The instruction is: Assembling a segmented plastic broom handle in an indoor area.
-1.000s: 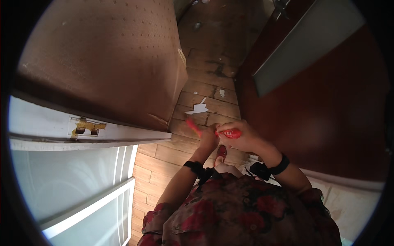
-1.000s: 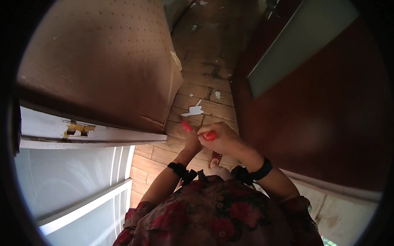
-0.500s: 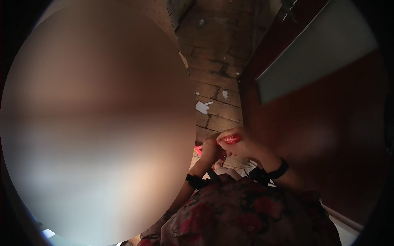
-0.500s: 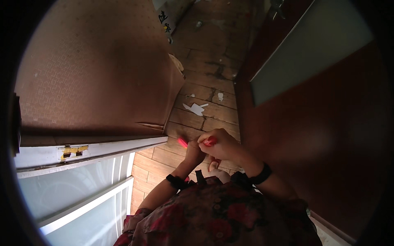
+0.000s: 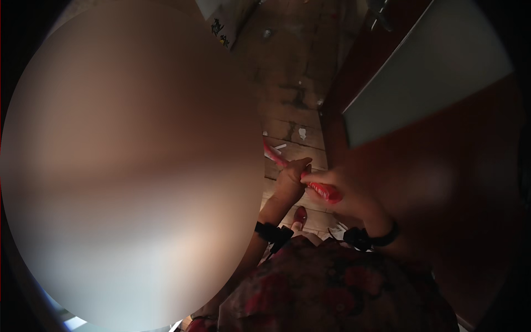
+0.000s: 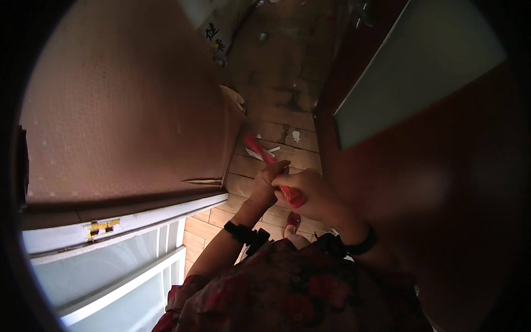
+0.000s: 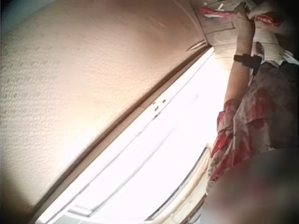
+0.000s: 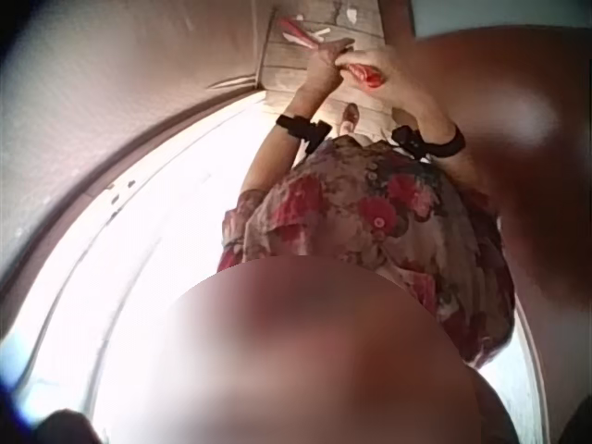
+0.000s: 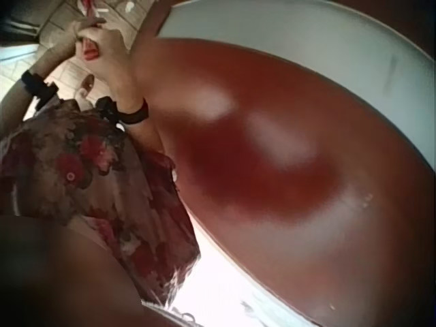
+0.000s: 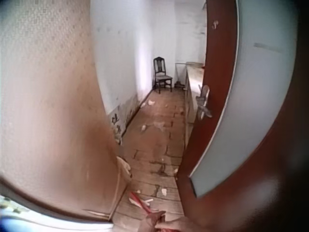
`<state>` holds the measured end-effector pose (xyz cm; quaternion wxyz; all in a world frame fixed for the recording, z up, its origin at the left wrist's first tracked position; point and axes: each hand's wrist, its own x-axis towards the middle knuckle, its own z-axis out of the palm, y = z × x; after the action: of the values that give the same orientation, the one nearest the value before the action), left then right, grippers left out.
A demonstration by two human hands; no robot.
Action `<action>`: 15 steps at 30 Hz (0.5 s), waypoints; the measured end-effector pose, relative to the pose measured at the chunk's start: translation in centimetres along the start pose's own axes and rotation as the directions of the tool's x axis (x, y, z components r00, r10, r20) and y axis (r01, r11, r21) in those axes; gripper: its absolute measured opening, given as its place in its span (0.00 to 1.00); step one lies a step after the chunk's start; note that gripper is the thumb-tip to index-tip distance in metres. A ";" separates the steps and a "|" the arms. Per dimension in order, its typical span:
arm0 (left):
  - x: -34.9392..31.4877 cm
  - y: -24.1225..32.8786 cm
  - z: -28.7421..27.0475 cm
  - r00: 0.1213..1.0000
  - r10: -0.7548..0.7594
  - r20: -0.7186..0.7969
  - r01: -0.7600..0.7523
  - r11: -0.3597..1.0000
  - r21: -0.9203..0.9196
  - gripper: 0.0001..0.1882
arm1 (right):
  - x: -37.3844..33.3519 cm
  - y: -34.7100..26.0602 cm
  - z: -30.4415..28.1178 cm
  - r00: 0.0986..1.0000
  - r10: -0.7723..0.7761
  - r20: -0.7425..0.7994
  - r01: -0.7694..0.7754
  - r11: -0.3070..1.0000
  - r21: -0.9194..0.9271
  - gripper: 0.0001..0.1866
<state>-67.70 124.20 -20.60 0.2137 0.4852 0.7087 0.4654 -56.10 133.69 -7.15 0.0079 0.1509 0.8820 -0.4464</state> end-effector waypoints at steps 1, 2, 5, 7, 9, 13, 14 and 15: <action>0.6 0.0 -0.4 1.000 0.010 0.009 -0.010 1.000 0.003 0.15 | 0.3 0.9 0.2 0.994 -0.041 -0.100 0.052 0.992 0.114 0.11; 1.4 -0.2 -0.9 0.996 -0.014 0.092 0.011 0.999 0.034 0.14 | 0.7 1.5 0.2 0.976 -0.070 -0.205 0.115 0.969 0.219 0.11; 3.2 -1.1 -1.8 0.965 -0.084 0.250 0.059 0.993 0.105 0.12 | 2.7 2.4 -0.1 0.927 0.372 0.053 -0.328 0.732 0.597 0.11; 3.7 -2.0 -1.9 0.939 -0.164 0.302 0.124 0.981 0.149 0.11 | 4.3 3.4 0.1 0.909 0.411 0.067 -0.366 0.711 0.600 0.11; 4.5 -4.6 -1.8 0.920 -0.228 0.317 0.164 0.962 0.218 0.10 | 6.7 4.7 0.4 0.902 0.424 0.086 -0.381 0.684 0.623 0.11; 7.7 -8.6 -2.6 0.907 -0.256 0.335 0.232 0.967 0.111 0.12 | 11.7 4.3 -0.1 0.894 0.446 0.049 -0.370 0.670 0.643 0.11; 8.6 -9.0 -2.6 0.912 -0.230 0.340 0.219 0.973 0.072 0.13 | 12.2 4.3 -0.4 0.880 0.472 0.043 -0.388 0.665 0.638 0.11; 9.6 -9.7 -2.9 0.918 -0.212 0.336 0.211 0.977 0.039 0.13 | 13.2 4.3 -0.9 0.880 0.474 0.040 -0.388 0.667 0.636 0.11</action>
<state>-78.83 130.44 -26.25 0.3806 0.4789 0.7102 0.3486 -67.38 140.21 -11.89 0.0059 0.3775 0.6197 -0.6881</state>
